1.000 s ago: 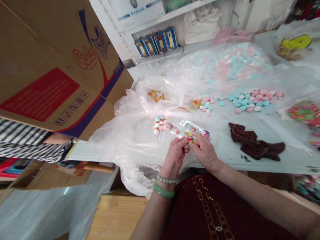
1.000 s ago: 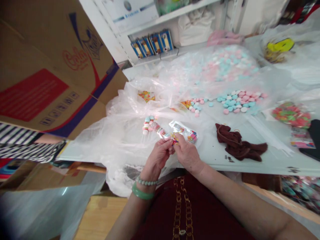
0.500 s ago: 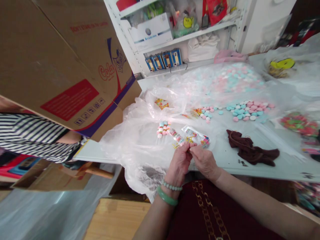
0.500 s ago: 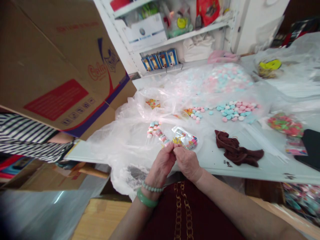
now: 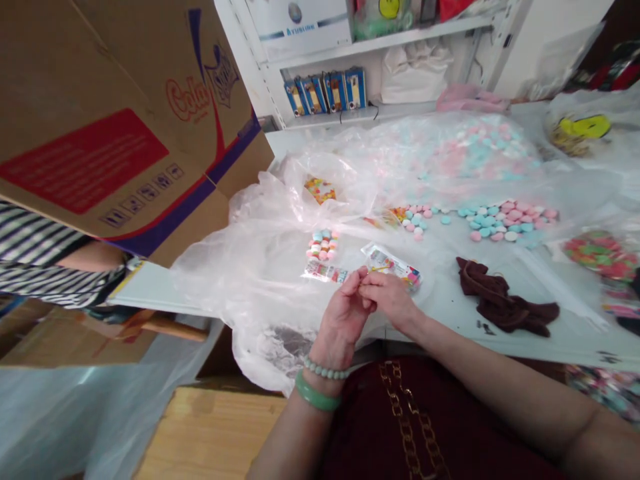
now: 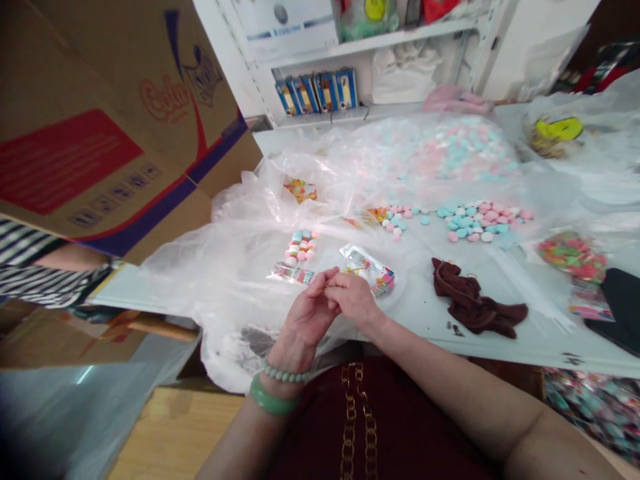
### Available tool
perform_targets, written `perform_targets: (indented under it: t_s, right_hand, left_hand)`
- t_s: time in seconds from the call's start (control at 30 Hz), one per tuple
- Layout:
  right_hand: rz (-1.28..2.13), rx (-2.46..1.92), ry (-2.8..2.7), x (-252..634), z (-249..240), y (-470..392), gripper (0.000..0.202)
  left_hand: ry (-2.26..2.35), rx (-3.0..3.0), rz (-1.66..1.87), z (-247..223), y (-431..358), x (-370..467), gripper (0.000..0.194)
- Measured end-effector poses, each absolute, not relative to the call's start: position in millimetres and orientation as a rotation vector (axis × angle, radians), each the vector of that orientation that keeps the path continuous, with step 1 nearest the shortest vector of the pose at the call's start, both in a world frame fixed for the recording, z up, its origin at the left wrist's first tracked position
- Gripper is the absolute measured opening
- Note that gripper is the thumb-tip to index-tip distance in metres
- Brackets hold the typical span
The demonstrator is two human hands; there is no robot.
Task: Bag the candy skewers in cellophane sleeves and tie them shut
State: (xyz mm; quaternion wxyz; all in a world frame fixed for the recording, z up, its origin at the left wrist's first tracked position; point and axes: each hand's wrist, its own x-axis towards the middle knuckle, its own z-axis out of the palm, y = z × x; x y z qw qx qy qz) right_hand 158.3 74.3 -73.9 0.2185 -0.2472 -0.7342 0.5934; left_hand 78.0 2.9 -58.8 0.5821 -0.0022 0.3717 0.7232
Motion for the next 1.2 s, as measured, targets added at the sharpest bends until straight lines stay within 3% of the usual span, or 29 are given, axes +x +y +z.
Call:
perform_targets:
  t_s: [0.1, 0.2, 0.3, 0.37, 0.5, 0.7, 0.77, 0.9, 0.97, 1.2]
  right_hand:
    - [2.128, -0.624, -1.847, 157, -76, 72, 0.034]
    - [2.484, -0.659, -1.544, 164, -74, 70, 0.027]
    - [2.074, -0.869, -1.644, 166, -66, 75, 0.011]
    - [1.926, -0.889, -1.623, 162, -60, 79, 0.021]
    - [2.296, -0.771, -1.321, 142, -55, 83, 0.023]
    - [2.15, -0.858, -1.245, 135, -65, 94, 0.018]
    - [1.926, -0.917, -1.554, 142, -71, 111, 0.017]
    - [0.914, -1.106, -2.408, 156, -84, 149, 0.018]
    - [0.592, -1.09, -2.714, 158, -90, 157, 0.021]
    - [0.236, -1.021, -2.908, 156, -99, 143, 0.023]
  left_hand:
    - [1.054, 0.291, 1.665, -61, -8, 65, 0.031]
    - [1.201, 0.523, 1.524, -61, -20, 52, 0.02]
    - [1.345, 0.605, 1.547, -61, -26, 44, 0.023]
    - [1.382, 0.634, 1.497, -62, -24, 45, 0.028]
    - [1.322, 0.49, 1.352, -67, -13, 61, 0.034]
    - [1.835, 0.4, 1.654, -77, -5, 75, 0.029]
    - [1.845, 0.366, 1.723, -78, -8, 70, 0.028]
    - [1.622, 0.113, 1.697, -79, -13, 60, 0.026]
    - [1.526, 0.026, 1.661, -79, -14, 57, 0.026]
    - [1.486, 0.023, 1.659, -77, -13, 57, 0.033]
